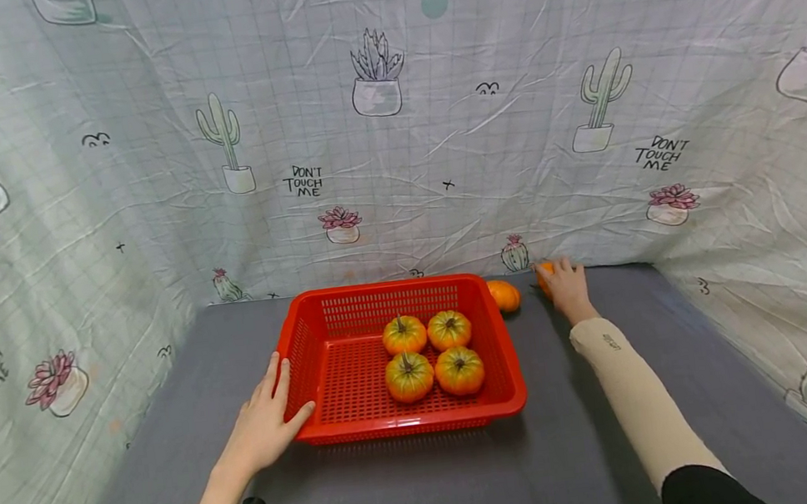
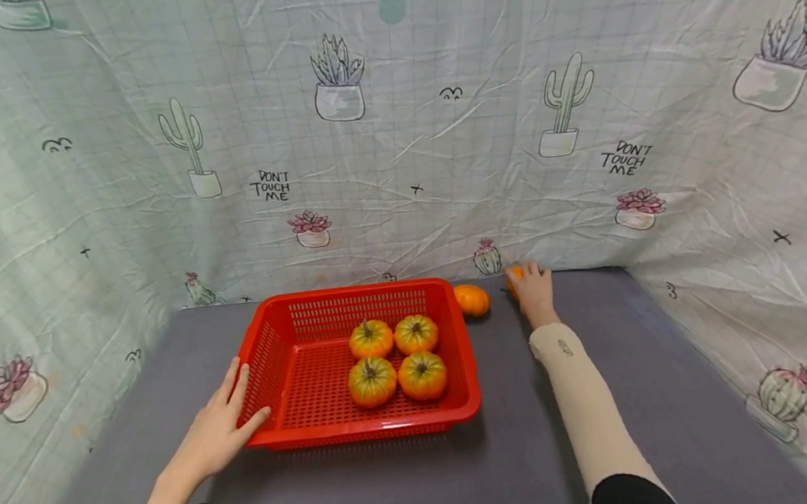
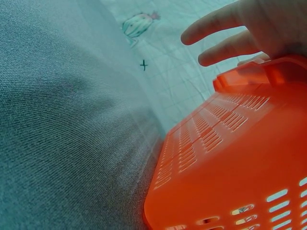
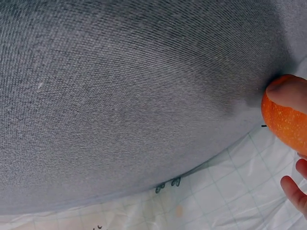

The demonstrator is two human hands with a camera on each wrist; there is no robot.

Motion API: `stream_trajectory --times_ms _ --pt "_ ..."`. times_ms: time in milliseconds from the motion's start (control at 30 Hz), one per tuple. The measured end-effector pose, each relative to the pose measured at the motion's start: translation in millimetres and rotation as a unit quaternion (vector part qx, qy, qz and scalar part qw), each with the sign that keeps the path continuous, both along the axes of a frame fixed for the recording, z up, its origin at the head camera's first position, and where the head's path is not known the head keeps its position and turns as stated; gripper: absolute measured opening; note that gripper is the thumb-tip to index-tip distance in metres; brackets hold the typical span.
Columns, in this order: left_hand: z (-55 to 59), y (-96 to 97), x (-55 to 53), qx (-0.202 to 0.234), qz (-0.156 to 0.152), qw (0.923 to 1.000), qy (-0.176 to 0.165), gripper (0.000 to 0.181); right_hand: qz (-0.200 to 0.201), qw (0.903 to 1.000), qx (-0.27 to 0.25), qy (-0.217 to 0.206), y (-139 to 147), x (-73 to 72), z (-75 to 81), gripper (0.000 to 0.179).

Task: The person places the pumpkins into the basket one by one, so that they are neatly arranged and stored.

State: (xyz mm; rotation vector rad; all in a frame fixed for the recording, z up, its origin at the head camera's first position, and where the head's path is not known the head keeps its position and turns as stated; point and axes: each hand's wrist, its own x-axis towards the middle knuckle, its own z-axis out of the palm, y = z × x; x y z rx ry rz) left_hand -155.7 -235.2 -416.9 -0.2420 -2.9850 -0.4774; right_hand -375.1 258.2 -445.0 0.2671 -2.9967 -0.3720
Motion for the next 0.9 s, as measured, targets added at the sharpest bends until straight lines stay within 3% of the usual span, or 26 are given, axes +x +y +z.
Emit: stream_trajectory --times_ms 200,567,900 --pt "0.0 0.6 0.0 0.0 0.001 1.0 0.002 0.078 -0.005 1.0 0.002 -0.004 3 -0.1 -3.7 0.063" --pt "-0.3 -0.1 -0.7 0.0 0.0 1.0 0.005 0.078 0.001 0.9985 -0.022 0.051 9 0.3 -9.9 0.071" --pt "-0.6 -0.2 -0.9 0.0 0.0 1.0 -0.001 0.079 -0.014 0.9977 -0.052 0.04 13 6.1 -6.4 0.079"
